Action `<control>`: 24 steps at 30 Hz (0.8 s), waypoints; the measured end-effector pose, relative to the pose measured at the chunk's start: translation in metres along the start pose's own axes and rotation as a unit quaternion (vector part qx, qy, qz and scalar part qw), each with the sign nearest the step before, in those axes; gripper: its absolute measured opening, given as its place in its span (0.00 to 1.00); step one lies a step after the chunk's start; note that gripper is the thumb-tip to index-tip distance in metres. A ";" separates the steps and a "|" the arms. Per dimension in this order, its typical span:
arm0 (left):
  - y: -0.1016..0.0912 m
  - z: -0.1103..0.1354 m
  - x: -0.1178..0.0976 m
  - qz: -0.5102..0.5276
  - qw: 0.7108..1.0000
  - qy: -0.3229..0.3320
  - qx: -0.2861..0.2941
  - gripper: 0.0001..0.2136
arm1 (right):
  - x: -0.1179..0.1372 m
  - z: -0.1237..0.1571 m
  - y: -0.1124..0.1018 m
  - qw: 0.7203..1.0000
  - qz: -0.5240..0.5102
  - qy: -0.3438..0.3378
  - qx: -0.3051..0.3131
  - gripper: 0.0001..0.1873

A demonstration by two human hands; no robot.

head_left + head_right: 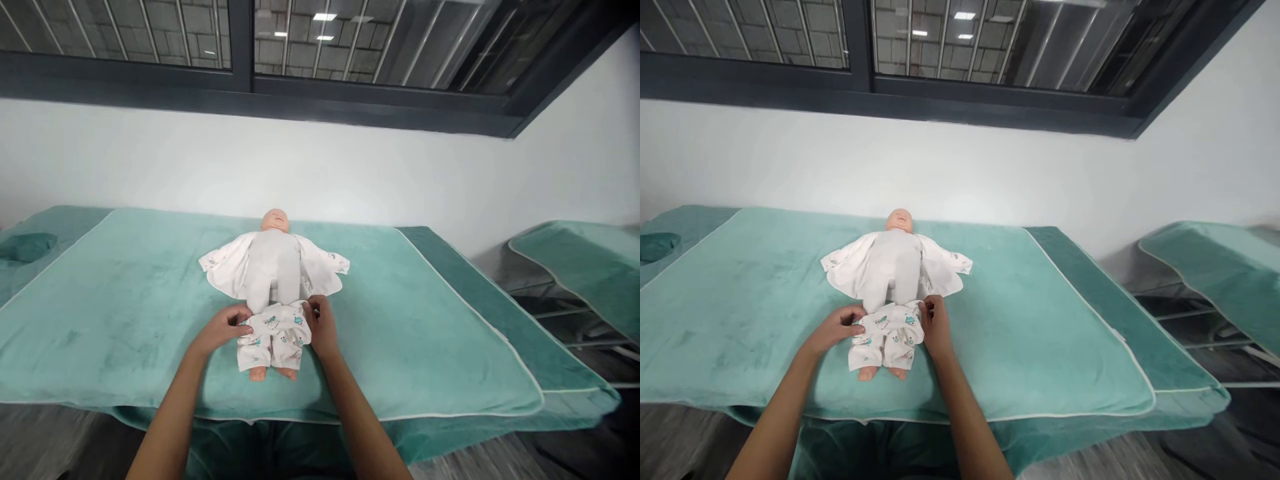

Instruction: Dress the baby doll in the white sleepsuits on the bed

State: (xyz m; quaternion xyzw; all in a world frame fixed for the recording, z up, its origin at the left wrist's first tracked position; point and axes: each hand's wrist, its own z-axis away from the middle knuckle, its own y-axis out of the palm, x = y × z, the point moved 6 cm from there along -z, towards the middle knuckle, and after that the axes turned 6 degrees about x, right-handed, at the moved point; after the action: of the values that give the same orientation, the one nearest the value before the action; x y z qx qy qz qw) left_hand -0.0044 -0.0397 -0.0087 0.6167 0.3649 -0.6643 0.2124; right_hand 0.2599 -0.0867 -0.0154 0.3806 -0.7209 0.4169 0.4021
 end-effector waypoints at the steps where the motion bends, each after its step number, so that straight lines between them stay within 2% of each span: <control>1: -0.002 0.002 0.000 -0.015 0.999 0.004 -0.040 0.12 | 0.000 0.000 0.000 1.000 0.003 0.001 0.008 0.10; 3: -0.010 0.005 -0.005 -0.068 0.984 0.032 -0.160 0.11 | 0.002 0.000 0.002 0.999 0.000 0.006 0.047 0.10; 5: -0.018 0.006 -0.016 -0.135 0.945 0.084 -0.284 0.09 | 0.006 0.000 0.004 0.994 -0.020 0.001 0.105 0.09; 7: -0.021 -0.001 -0.027 -0.180 0.909 0.135 -0.352 0.07 | 0.011 -0.001 0.006 0.987 -0.050 -0.020 0.153 0.07; 9: -0.020 -0.015 -0.030 -0.182 0.900 0.155 -0.364 0.05 | 0.013 -0.001 0.006 0.982 -0.064 -0.036 0.174 0.05; 12: -0.020 -0.034 -0.018 -0.135 0.907 0.127 -0.379 0.05 | 0.007 0.000 0.008 0.985 -0.035 -0.020 0.165 0.03; 14: -0.021 -0.036 -0.004 -0.104 0.897 0.094 -0.419 0.06 | 0.004 0.000 0.009 0.990 -0.002 -0.015 0.141 0.03; 17: -0.021 -0.031 0.012 -0.095 0.884 0.057 -0.455 0.06 | 0.009 -0.007 0.005 0.994 0.042 -0.051 0.086 0.05; 21: -0.019 -0.034 0.011 -0.094 0.905 0.063 -0.411 0.09 | 0.024 -0.041 -0.003 0.989 0.094 -0.111 0.002 0.12; 24: -0.020 -0.041 0.008 -0.053 0.928 0.060 -0.363 0.11 | 0.021 -0.072 0.006 0.992 0.065 -0.106 0.007 0.18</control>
State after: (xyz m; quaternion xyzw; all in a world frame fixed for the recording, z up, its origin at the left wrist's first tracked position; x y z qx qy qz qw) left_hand 0.0075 0.0050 -0.0106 0.5160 0.6254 -0.4586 0.3637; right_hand 0.2659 -0.0237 0.0253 0.3783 -0.7796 0.4043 0.2925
